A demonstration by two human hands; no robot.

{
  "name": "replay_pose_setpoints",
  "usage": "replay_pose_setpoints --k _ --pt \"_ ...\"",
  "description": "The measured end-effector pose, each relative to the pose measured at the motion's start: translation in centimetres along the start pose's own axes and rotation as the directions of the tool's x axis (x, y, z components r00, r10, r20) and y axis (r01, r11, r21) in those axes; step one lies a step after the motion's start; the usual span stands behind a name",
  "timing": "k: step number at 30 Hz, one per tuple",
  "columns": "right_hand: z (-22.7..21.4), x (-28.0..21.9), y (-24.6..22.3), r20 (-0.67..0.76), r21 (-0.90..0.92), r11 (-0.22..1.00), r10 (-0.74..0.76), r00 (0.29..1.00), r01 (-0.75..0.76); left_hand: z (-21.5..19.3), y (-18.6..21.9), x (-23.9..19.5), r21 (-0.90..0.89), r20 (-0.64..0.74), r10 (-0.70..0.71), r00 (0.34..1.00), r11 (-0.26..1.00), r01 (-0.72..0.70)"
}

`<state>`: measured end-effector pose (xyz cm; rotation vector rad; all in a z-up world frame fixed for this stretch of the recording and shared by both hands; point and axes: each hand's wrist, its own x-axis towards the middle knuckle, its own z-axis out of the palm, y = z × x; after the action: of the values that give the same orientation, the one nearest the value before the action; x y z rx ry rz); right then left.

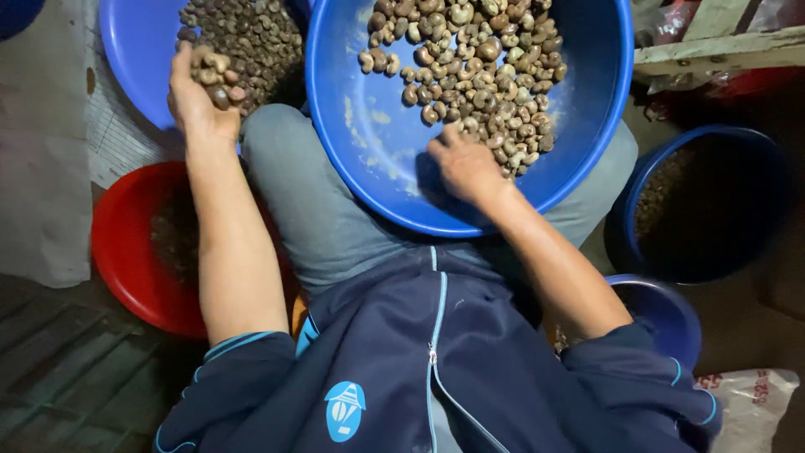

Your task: The person sits on the floor and sorts brown nuts by hand from a large blue basin into a smaller blue basin to the left. The hands continuously pick up handfuls of nuts and transfer them between the containers.

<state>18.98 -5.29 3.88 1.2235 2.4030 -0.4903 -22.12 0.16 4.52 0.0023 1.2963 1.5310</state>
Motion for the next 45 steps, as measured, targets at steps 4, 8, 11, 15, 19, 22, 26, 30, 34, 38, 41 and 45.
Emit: replay_pose_setpoints --k 4,8,11,15,19,22,26,30,34,38,41,45 --pt "-1.7 -1.4 3.2 -0.054 0.163 0.976 0.158 0.986 -0.148 -2.0 -1.3 1.6 0.034 -0.265 -0.019 0.964 0.999 0.029" --pt "-2.8 -3.6 5.1 -0.335 0.317 0.939 0.24 0.911 -0.131 -3.9 -3.2 2.8 0.445 -0.217 0.209 0.954 0.891 -0.094" --pt "-1.5 -4.1 5.5 -0.325 0.321 0.94 0.223 0.919 -0.115 -3.3 -3.1 2.3 0.606 -0.011 0.474 0.88 0.703 -0.372" --pt "-1.7 -4.0 2.3 0.184 0.345 0.926 0.094 0.978 -0.154 1.9 -0.9 -2.3 0.61 0.233 0.683 0.692 0.451 -0.651" --pt "0.3 -3.7 1.2 0.263 0.264 0.953 0.079 0.962 -0.151 8.6 -1.0 -7.1 0.485 0.479 0.663 0.576 0.347 -0.803" --pt "1.6 -3.3 2.4 0.234 0.215 0.969 0.068 0.97 -0.12 12.8 -3.7 -9.9 0.213 0.664 0.538 0.519 0.529 -0.822" --pt "1.9 -3.7 3.4 0.183 0.206 0.972 0.079 0.98 -0.117 15.6 -9.5 -11.0 0.576 0.795 -0.009 0.606 0.322 -0.751" --pt "1.8 -4.1 5.1 0.093 0.248 0.939 0.223 0.97 -0.239 14.8 -15.5 -9.0 0.657 0.704 -0.298 0.645 -0.072 -0.75" --pt "0.8 -4.5 5.3 0.02 0.293 0.916 0.279 0.96 -0.273 13.4 -17.9 -7.5 0.52 0.788 -0.23 0.572 -0.25 -0.817" --pt "-0.1 -4.9 3.2 -0.138 0.263 0.939 0.264 0.955 -0.221 12.5 -17.8 -7.3 0.513 0.814 -0.094 0.573 -0.345 -0.786" --pt "-0.3 -4.8 0.7 -0.137 0.307 0.933 0.236 0.962 -0.186 12.5 -17.5 -8.2 0.494 0.847 -0.045 0.53 -0.302 -0.815" --pt "4.4 -2.4 -0.3 0.127 0.296 0.925 0.208 0.97 -0.238 9.8 -23.2 -4.3 0.479 0.667 -0.476 0.574 -0.316 -0.819"
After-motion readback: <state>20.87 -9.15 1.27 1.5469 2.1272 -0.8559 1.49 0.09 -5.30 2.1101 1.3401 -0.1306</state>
